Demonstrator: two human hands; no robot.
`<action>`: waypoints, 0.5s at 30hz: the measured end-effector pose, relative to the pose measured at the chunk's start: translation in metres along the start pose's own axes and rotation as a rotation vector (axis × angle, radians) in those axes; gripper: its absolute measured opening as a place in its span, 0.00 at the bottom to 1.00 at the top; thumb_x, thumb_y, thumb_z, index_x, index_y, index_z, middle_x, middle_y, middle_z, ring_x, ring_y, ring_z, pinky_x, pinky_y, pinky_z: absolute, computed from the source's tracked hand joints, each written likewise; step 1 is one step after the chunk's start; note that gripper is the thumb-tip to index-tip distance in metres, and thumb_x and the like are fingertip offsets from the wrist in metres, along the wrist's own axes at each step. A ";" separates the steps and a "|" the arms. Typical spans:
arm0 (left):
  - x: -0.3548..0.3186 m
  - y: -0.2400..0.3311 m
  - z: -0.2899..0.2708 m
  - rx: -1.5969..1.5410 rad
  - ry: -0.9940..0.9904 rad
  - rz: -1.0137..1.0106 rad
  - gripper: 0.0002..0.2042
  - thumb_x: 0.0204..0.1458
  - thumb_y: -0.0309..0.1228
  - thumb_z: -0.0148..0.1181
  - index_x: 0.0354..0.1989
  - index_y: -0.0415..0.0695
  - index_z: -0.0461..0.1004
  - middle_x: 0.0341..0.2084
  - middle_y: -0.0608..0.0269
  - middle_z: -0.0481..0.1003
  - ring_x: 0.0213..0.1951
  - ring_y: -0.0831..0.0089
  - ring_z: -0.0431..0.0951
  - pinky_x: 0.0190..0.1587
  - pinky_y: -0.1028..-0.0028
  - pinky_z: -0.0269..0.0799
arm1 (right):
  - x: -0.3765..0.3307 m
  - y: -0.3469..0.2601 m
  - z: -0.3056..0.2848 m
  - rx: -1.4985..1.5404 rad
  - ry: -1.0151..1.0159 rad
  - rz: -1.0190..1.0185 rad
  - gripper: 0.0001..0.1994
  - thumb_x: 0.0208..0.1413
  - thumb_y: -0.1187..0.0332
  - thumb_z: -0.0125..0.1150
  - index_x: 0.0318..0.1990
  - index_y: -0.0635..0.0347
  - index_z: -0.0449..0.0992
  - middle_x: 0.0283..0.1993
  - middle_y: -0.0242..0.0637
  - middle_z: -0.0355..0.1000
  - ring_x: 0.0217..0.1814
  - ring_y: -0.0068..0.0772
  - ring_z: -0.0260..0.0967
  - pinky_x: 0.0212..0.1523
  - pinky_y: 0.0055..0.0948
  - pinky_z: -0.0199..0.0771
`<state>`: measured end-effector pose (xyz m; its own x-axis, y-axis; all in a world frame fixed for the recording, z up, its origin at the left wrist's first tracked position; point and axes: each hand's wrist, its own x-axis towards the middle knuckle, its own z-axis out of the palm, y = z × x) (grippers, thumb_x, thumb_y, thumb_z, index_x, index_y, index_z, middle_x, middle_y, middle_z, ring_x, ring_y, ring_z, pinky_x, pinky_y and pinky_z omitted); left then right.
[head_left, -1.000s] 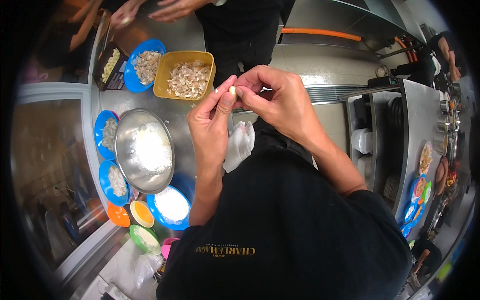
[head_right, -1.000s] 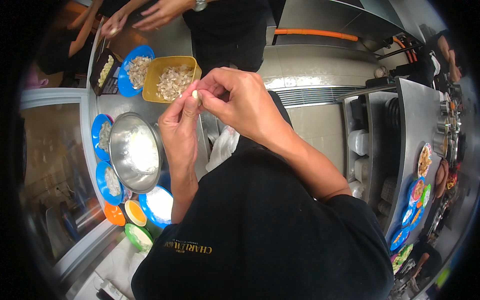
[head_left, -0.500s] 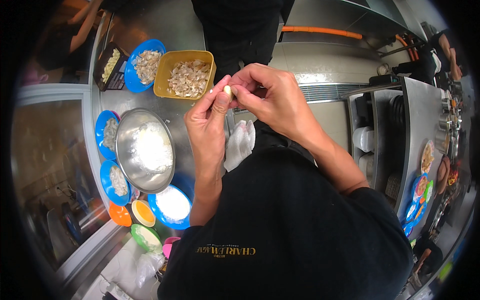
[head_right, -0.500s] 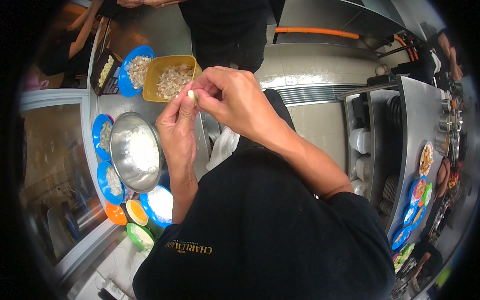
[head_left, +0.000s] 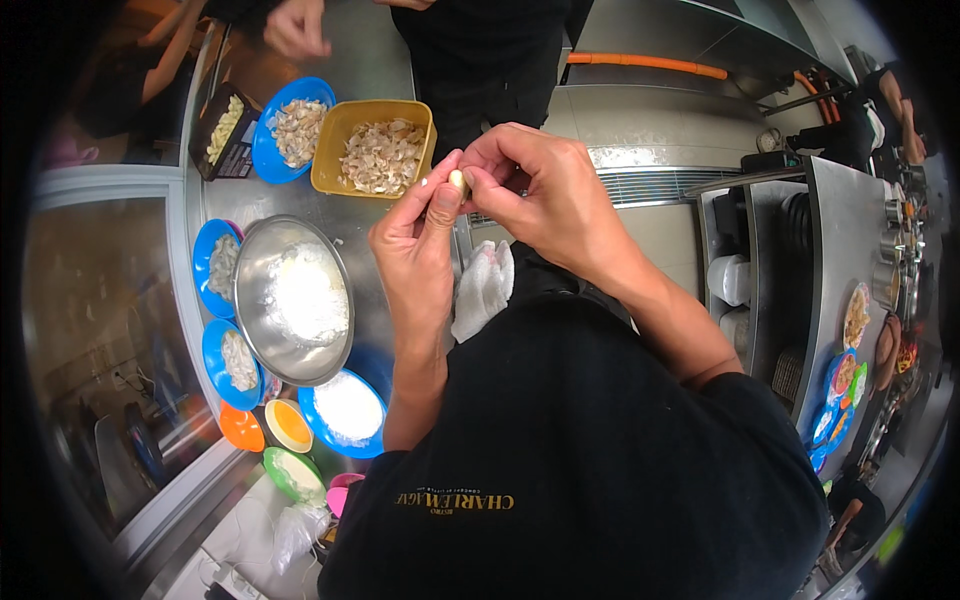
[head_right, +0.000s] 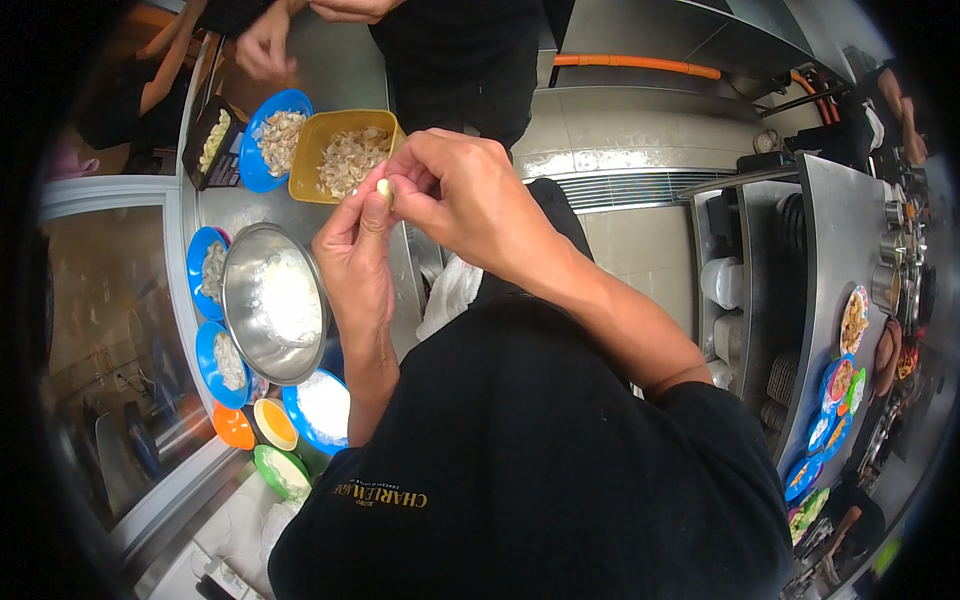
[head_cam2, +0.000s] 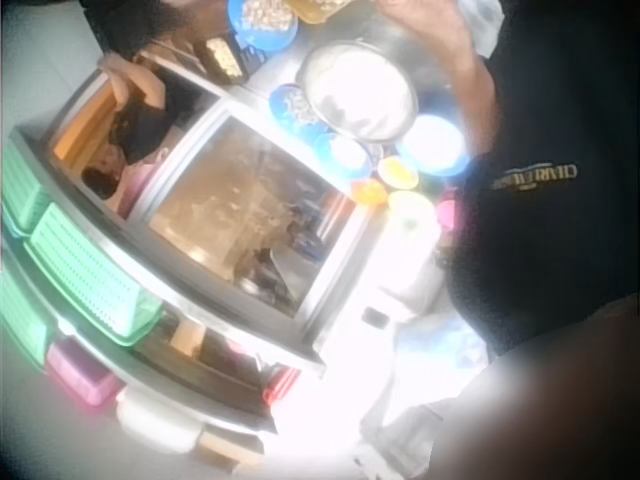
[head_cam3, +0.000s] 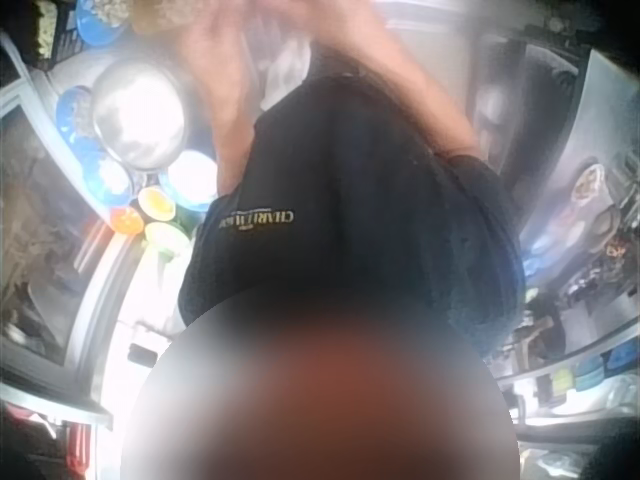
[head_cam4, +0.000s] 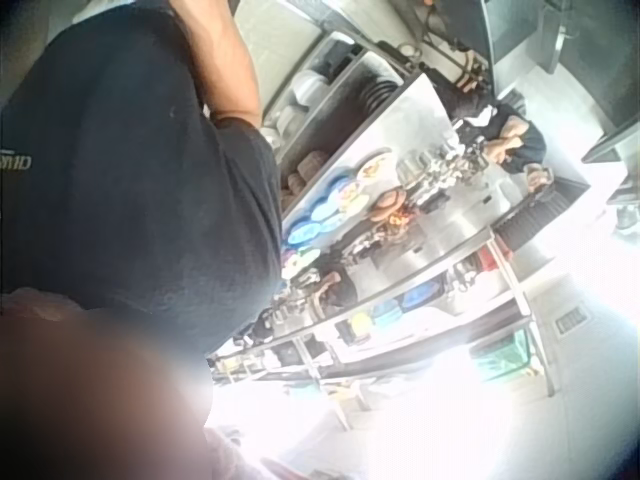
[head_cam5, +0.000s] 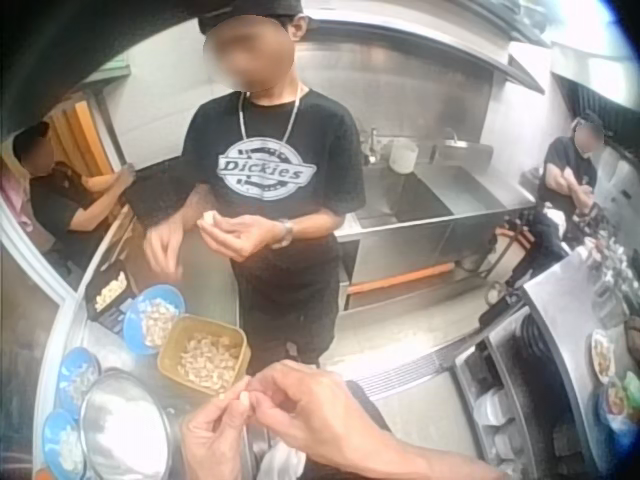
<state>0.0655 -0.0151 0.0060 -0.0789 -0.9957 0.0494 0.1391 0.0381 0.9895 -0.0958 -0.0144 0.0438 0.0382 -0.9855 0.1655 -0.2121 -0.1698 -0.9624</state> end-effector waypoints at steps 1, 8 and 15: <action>0.000 0.000 0.000 -0.042 0.005 -0.019 0.18 0.67 0.33 0.61 0.58 0.31 0.77 0.51 0.53 0.81 0.47 0.75 0.80 0.52 0.74 0.78 | 0.001 0.000 0.001 -0.016 -0.001 -0.002 0.08 0.59 0.73 0.65 0.41 0.71 0.81 0.35 0.47 0.80 0.35 0.35 0.83 0.36 0.31 0.81; 0.001 0.002 -0.002 -0.223 0.011 -0.093 0.19 0.68 0.34 0.59 0.60 0.31 0.76 0.48 0.56 0.81 0.48 0.75 0.80 0.54 0.73 0.78 | -0.001 -0.004 0.003 0.105 0.000 0.051 0.08 0.60 0.73 0.64 0.42 0.70 0.81 0.32 0.44 0.78 0.34 0.36 0.81 0.35 0.31 0.79; 0.001 0.006 0.003 -0.105 0.031 0.014 0.17 0.66 0.31 0.62 0.58 0.32 0.77 0.47 0.56 0.80 0.46 0.76 0.80 0.52 0.74 0.78 | 0.002 0.002 0.007 -0.156 0.089 -0.195 0.06 0.55 0.74 0.68 0.37 0.68 0.79 0.30 0.44 0.74 0.29 0.41 0.76 0.31 0.35 0.76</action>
<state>0.0634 -0.0153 0.0128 -0.0453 -0.9973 0.0577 0.2433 0.0450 0.9689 -0.0897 -0.0167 0.0410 0.0088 -0.9293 0.3693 -0.3572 -0.3479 -0.8668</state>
